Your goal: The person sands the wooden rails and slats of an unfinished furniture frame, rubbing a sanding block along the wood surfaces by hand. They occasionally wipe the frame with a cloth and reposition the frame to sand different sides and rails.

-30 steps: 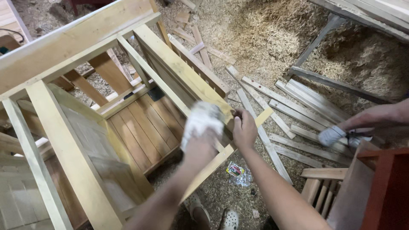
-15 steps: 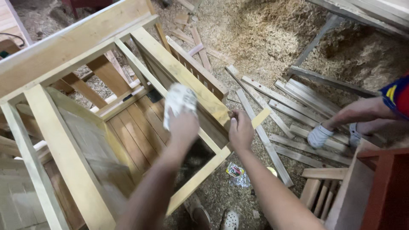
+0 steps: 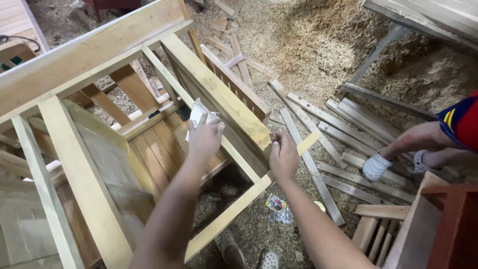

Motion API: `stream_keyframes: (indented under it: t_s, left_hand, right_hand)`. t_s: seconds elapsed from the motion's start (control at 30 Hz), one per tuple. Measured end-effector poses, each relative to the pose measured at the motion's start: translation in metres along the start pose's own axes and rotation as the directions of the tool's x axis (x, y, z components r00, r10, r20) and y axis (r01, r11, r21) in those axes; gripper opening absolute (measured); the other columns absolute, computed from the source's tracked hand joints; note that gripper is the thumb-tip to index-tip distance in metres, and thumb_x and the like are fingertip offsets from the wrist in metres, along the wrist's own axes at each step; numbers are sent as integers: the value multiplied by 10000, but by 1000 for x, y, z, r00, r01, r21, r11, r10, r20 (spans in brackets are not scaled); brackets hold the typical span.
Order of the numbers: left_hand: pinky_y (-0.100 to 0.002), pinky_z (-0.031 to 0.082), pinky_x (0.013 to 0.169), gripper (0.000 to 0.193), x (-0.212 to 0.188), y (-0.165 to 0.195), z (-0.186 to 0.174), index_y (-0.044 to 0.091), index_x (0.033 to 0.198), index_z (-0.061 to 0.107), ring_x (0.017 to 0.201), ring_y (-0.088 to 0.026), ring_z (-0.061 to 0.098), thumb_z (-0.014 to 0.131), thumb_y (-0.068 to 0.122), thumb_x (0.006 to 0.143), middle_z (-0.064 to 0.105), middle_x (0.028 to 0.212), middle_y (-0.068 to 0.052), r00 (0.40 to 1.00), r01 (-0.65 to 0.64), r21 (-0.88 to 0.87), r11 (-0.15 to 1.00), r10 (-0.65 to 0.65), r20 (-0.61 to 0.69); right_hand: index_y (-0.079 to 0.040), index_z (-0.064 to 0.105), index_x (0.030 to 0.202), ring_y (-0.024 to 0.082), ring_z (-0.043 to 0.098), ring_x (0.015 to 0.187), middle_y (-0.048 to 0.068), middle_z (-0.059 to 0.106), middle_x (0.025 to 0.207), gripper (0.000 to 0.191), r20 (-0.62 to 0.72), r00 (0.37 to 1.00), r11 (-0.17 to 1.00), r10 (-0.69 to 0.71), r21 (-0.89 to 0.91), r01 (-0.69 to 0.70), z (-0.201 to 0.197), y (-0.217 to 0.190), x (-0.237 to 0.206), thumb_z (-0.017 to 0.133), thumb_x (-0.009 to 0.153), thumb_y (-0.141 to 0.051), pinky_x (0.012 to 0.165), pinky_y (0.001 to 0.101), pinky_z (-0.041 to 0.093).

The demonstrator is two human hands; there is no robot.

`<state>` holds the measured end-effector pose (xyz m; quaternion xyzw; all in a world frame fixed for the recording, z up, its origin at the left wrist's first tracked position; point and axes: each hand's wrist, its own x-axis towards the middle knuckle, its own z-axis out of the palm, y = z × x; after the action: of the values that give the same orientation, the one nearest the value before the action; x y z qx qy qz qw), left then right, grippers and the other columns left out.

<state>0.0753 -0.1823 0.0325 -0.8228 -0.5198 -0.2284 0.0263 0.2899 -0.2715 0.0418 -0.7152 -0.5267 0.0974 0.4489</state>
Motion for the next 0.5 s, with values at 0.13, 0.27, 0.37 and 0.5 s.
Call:
stream_keyframes:
  t_s: [0.13,0.27,0.37,0.5]
  left_hand:
    - [-612,205,1251,381,-61,57,-12,129,1237,707,1154,-379,660,390,253,1065,733,1094,-183,906,312,-304,900,-186,379]
    - [-676,151,1157,351,-65,72,-41,263,1178,729,1255,-409,611,417,354,1045,758,1250,-95,958,-221,-364,905,271,94]
    - [-667,127,1152,421,-30,36,-53,275,1289,694,1397,-458,409,393,381,1014,641,1436,-59,972,122,-250,960,-65,225]
    - [-575,194,1317,442,-42,36,-41,214,1353,703,1517,-464,383,362,332,1097,610,1417,-117,948,300,-223,928,-263,178]
  right_hand:
    - [-107,660,1184,310,680,1032,100,721,1092,270,-19,1000,1000,17,-2,-17,-2,-1,-1,558,935,-118,914,439,520]
    - [-104,655,1186,308,671,1033,101,713,1086,282,6,1000,1000,-14,3,14,-3,2,0,544,926,-108,924,453,510]
    - [-98,658,1166,321,662,1038,110,711,1086,253,-10,1000,999,-6,-33,6,-3,4,1,563,933,-120,913,465,504]
    - [-95,658,1154,338,655,1036,123,701,1081,233,9,1000,999,-3,-54,3,-4,4,1,570,940,-121,904,469,503]
